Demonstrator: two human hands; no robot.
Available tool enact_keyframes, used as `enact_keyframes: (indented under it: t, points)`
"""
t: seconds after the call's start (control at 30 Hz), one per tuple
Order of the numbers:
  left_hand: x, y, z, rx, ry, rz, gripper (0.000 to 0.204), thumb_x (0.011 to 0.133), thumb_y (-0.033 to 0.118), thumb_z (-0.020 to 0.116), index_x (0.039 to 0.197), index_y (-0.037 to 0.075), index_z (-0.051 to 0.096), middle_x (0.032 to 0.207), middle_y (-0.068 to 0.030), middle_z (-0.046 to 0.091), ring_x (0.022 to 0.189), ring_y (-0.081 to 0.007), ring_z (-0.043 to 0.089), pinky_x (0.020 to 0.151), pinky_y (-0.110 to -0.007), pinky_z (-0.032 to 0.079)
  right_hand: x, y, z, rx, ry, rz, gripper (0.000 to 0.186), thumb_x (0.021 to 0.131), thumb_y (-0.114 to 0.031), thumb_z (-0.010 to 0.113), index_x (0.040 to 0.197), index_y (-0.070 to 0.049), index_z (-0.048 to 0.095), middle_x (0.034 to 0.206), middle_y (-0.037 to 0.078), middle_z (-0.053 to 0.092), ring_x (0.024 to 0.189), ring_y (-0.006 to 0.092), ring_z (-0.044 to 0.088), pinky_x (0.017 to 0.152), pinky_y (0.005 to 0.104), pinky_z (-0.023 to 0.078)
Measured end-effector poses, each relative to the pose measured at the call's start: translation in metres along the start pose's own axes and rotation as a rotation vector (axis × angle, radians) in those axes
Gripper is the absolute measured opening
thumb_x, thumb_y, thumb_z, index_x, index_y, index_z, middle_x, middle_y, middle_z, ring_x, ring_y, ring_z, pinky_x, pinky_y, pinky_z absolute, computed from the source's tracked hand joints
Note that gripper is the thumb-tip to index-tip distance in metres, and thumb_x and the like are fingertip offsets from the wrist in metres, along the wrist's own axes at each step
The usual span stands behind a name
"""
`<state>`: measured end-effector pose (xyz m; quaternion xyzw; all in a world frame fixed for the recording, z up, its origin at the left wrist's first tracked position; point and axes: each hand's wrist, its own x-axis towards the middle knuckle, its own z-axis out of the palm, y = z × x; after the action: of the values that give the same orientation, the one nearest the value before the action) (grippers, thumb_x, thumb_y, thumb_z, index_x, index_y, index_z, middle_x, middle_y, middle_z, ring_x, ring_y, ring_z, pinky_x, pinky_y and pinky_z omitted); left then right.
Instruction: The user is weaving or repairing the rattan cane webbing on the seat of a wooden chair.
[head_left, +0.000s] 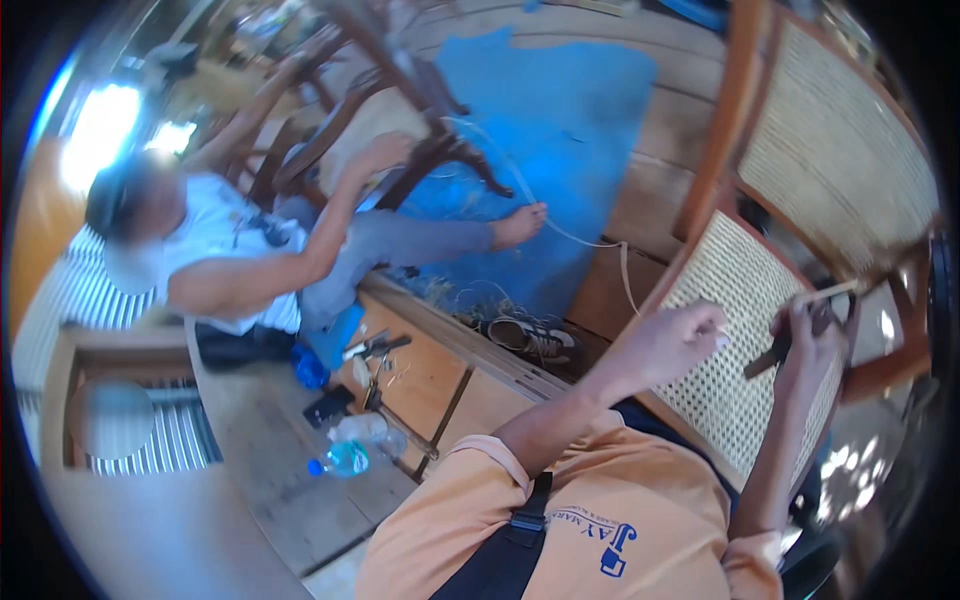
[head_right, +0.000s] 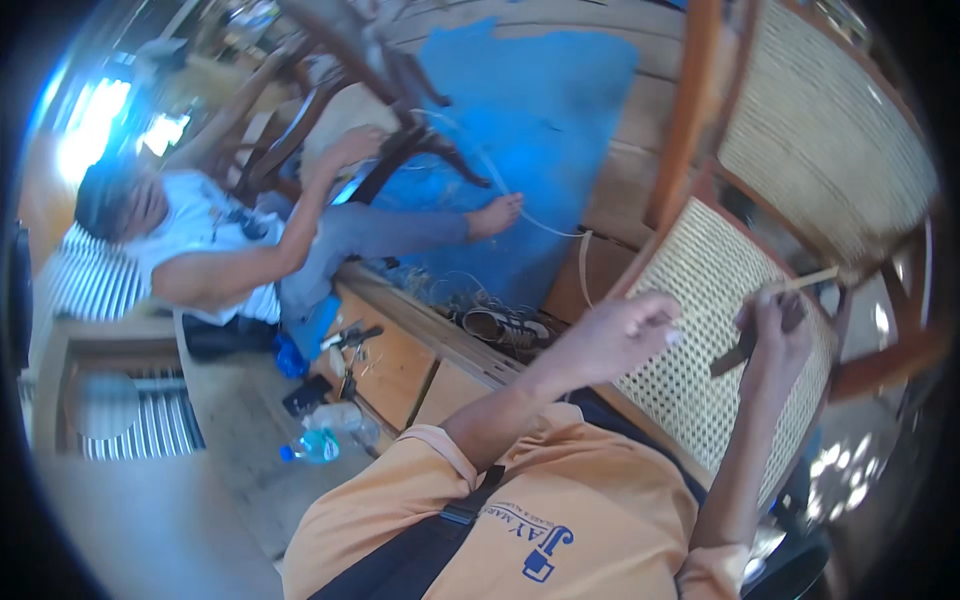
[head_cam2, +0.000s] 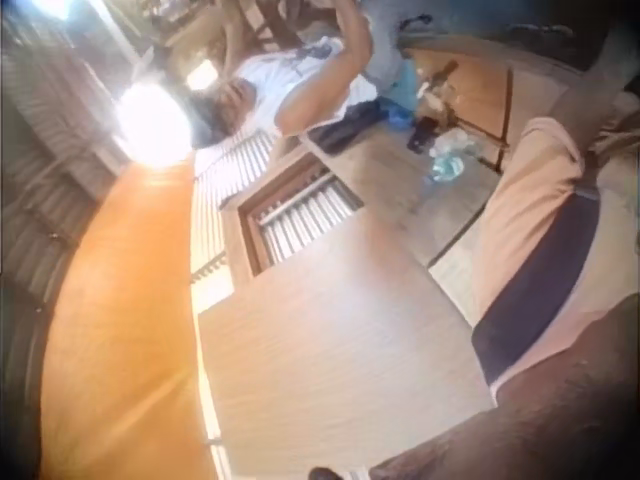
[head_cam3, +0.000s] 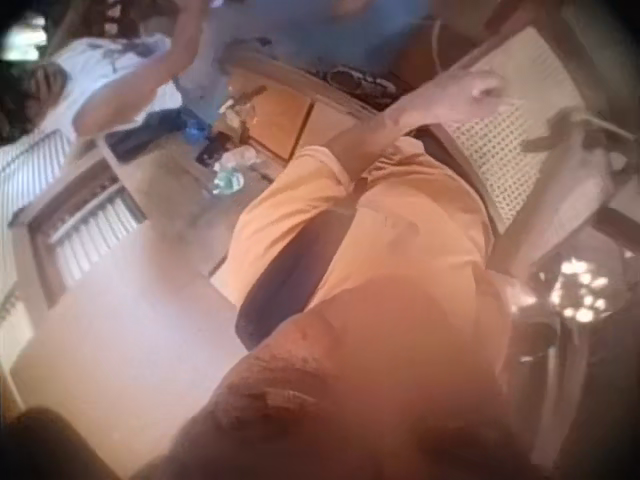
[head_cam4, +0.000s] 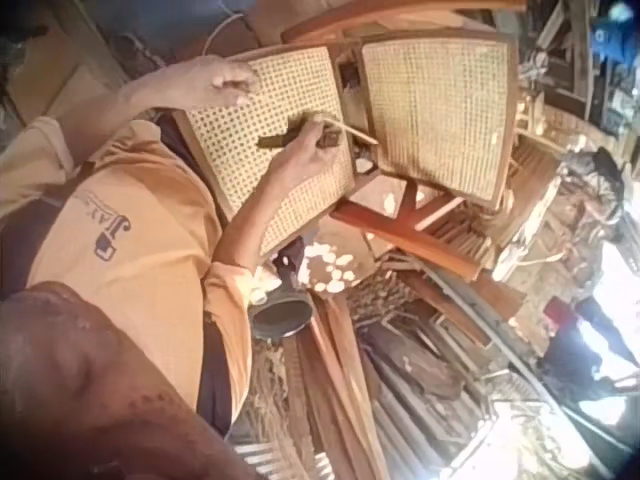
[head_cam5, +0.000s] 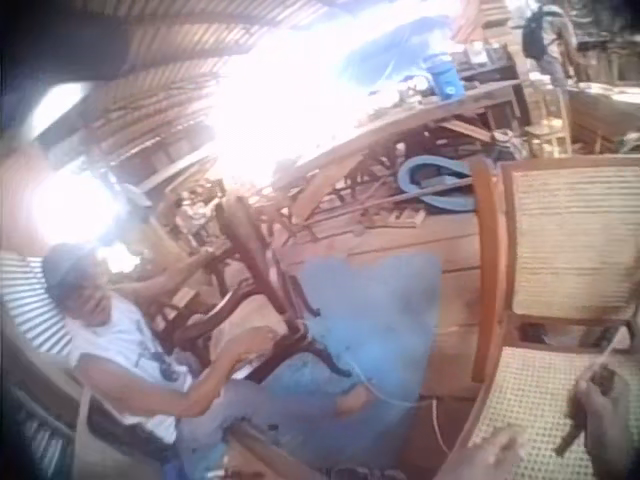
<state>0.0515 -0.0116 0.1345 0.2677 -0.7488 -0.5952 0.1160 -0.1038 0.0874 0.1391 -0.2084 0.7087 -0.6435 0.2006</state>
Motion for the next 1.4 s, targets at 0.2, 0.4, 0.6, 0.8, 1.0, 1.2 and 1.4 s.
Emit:
enact_keyframes:
  t: [0.2,0.4,0.6,0.8,1.0,1.2,1.4]
  points:
    - [-0.004,-0.014,0.000,-0.108,0.131,0.061,0.016,0.083,0.012,0.053,0.093,0.000,0.056,0.076,-0.0077,0.057,0.067,-0.0107,0.055,0.063,-0.026,0.044,-0.017,0.014,0.030,0.067,-0.266,-0.034,0.010,0.085,-0.011,0.052,0.078,-0.004,0.052,0.062,-0.003,0.045,0.055,0.0029,0.039,0.049,0.0165,0.029]
    - [-0.009,-0.029,-0.008,-0.033,0.124,-0.092,0.017,0.083,0.015,0.054,0.093,0.002,0.058,0.077,-0.0081,0.059,0.067,-0.0129,0.057,0.062,-0.027,0.045,-0.010,0.018,0.028,0.008,-0.276,0.105,0.009,0.085,-0.013,0.053,0.080,-0.006,0.056,0.060,-0.005,0.040,0.051,0.0017,0.033,0.046,0.0159,0.027]
    - [-0.012,-0.047,0.001,-0.183,0.274,-0.096,0.018,0.083,0.010,0.050,0.097,0.001,0.057,0.073,-0.0045,0.057,0.065,-0.0079,0.052,0.059,-0.025,0.043,-0.012,0.023,0.019,-0.049,-0.304,0.230,0.025,0.090,-0.021,0.045,0.098,0.000,0.056,0.057,-0.001,0.045,0.051,0.0052,0.039,0.048,0.0186,0.030]
    - [-0.008,-0.053,0.000,-0.304,0.272,-0.071,0.018,0.083,0.006,0.047,0.098,0.001,0.056,0.075,0.0002,0.053,0.064,-0.0055,0.048,0.058,-0.021,0.040,-0.018,0.076,0.011,-0.273,-0.352,-0.050,0.026,0.087,-0.010,0.046,0.107,0.004,0.053,0.068,0.001,0.051,0.058,0.0070,0.046,0.055,0.0203,0.039]
    - [-0.006,-0.031,0.010,-0.196,0.211,-0.077,0.017,0.082,0.014,0.053,0.089,-0.001,0.059,0.071,-0.0059,0.058,0.066,-0.0099,0.053,0.062,-0.025,0.043,-0.035,0.037,0.029,0.046,-0.385,0.074,0.027,0.084,-0.009,0.052,0.109,0.001,0.054,0.062,-0.002,0.042,0.053,0.0016,0.039,0.041,0.0130,0.034]
    - [-0.005,-0.010,-0.001,-0.102,0.213,-0.054,0.017,0.080,0.015,0.054,0.085,-0.001,0.059,0.069,-0.0109,0.058,0.064,-0.0146,0.056,0.060,-0.030,0.043,-0.018,0.029,0.034,0.020,-0.291,0.003,0.021,0.086,-0.021,0.057,0.090,-0.001,0.060,0.062,-0.001,0.047,0.054,0.0035,0.041,0.046,0.0157,0.032]
    - [-0.005,-0.009,-0.012,0.005,0.308,0.055,0.019,0.079,0.017,0.053,0.084,0.000,0.059,0.073,-0.0163,0.060,0.066,-0.0279,0.059,0.061,-0.036,0.045,-0.006,0.013,0.034,-0.018,-0.293,-0.167,0.019,0.087,-0.016,0.054,0.095,0.000,0.059,0.067,0.001,0.053,0.060,0.0053,0.048,0.053,0.0168,0.038]
